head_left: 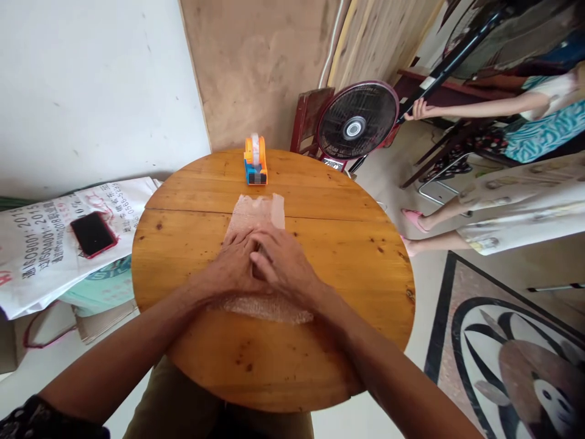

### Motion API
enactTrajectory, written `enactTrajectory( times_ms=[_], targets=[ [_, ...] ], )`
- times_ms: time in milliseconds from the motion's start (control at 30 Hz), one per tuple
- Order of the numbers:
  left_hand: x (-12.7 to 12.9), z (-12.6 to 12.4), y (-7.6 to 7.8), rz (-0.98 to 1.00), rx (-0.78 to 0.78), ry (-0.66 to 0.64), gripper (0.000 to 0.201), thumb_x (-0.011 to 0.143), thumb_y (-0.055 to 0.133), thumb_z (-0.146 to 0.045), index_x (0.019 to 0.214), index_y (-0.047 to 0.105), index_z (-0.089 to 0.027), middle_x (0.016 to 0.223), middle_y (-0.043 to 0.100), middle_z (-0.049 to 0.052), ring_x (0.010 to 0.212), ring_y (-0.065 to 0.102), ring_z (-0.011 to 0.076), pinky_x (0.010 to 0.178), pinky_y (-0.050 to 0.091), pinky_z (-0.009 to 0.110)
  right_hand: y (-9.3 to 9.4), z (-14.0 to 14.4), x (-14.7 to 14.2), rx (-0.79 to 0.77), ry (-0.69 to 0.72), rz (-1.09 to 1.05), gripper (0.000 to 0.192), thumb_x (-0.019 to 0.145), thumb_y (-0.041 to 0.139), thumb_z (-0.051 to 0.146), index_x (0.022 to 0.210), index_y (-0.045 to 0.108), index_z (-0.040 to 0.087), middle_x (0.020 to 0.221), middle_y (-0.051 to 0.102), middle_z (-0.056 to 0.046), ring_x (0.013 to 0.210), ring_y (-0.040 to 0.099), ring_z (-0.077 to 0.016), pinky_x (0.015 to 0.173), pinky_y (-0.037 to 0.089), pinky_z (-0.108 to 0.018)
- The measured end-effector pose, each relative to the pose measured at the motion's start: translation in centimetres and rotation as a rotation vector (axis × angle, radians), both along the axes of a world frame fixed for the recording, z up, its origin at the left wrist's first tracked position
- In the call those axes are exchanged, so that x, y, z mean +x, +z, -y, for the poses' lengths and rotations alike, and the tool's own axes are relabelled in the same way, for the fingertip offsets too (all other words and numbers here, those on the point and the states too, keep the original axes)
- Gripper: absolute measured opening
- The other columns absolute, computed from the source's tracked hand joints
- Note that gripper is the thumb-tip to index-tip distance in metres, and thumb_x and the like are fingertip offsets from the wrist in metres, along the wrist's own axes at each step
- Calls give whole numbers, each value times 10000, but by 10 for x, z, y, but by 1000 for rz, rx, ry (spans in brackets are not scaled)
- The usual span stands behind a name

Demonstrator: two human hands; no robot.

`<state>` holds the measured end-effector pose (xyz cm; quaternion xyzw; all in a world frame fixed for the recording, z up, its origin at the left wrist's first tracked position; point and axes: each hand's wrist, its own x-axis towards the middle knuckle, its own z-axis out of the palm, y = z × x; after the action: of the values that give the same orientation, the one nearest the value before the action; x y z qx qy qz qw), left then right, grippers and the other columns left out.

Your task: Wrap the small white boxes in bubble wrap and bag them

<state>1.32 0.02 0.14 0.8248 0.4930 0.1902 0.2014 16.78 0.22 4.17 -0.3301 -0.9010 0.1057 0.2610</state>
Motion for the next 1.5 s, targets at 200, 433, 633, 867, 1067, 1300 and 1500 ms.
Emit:
enactTrajectory(
  times_ms=[200, 433, 633, 867, 1067, 1300, 1500],
  targets=[
    [-4, -1, -4, -114, -24, 8, 1255, 594, 729, -672, 1524, 141, -67, 1582, 256, 258, 1476, 215, 400, 1183, 166, 540, -21, -21, 42, -125, -119, 6, 528, 854, 618, 307, 1344, 469, 179, 1343, 574, -161, 1236, 536, -309, 1017, 454, -502],
    [-5, -1, 1, -59, -6, -5, 1066, 715, 655, -644, 1523, 207, -111, 1573, 316, 210, 1466, 258, 370, 1177, 185, 542, -21, -21, 47, -346, -196, -142, 485, 782, 615, 213, 1258, 527, 234, 1217, 648, -76, 1075, 613, -236, 938, 480, -394],
    [-2, -1, 2, -39, 9, 45, 887, 776, 640, -547, 1485, 308, -131, 1533, 394, 197, 1429, 335, 352, 1151, 252, 528, -17, -11, 41, -442, -211, -102, 472, 688, 589, 90, 1140, 519, 207, 1050, 650, -40, 856, 603, -169, 796, 492, -311],
    [0, 0, -4, -114, 41, 24, 1027, 686, 674, -641, 1501, 298, -142, 1550, 362, 191, 1442, 287, 393, 1169, 200, 556, 1, 7, 84, -295, -277, -166, 394, 747, 544, 78, 1108, 536, 234, 1136, 615, -56, 1011, 604, -179, 836, 526, -323],
    [1, 1, -3, -142, 47, 19, 998, 702, 674, -599, 1504, 289, -146, 1573, 324, 192, 1460, 251, 401, 1182, 172, 565, -24, -6, 154, -49, -572, -122, 326, 803, 500, 151, 1123, 550, 192, 1253, 589, -141, 1172, 585, -262, 983, 491, -485],
    [1, -1, -3, -141, 25, 42, 1026, 656, 685, -652, 1460, 328, -125, 1520, 390, 223, 1424, 312, 423, 1171, 193, 573, 1, 21, 137, 10, -543, -54, 251, 886, 543, 252, 1119, 633, 240, 1267, 627, -112, 1185, 600, -275, 994, 489, -497],
    [2, 0, -7, -96, 50, 76, 976, 703, 669, -548, 1486, 240, -152, 1528, 375, 214, 1435, 311, 387, 1168, 206, 550, 19, 53, 47, -191, 189, 111, 258, 840, 507, 73, 998, 645, 223, 1074, 695, -64, 1014, 622, -190, 874, 510, -335]
  ],
)
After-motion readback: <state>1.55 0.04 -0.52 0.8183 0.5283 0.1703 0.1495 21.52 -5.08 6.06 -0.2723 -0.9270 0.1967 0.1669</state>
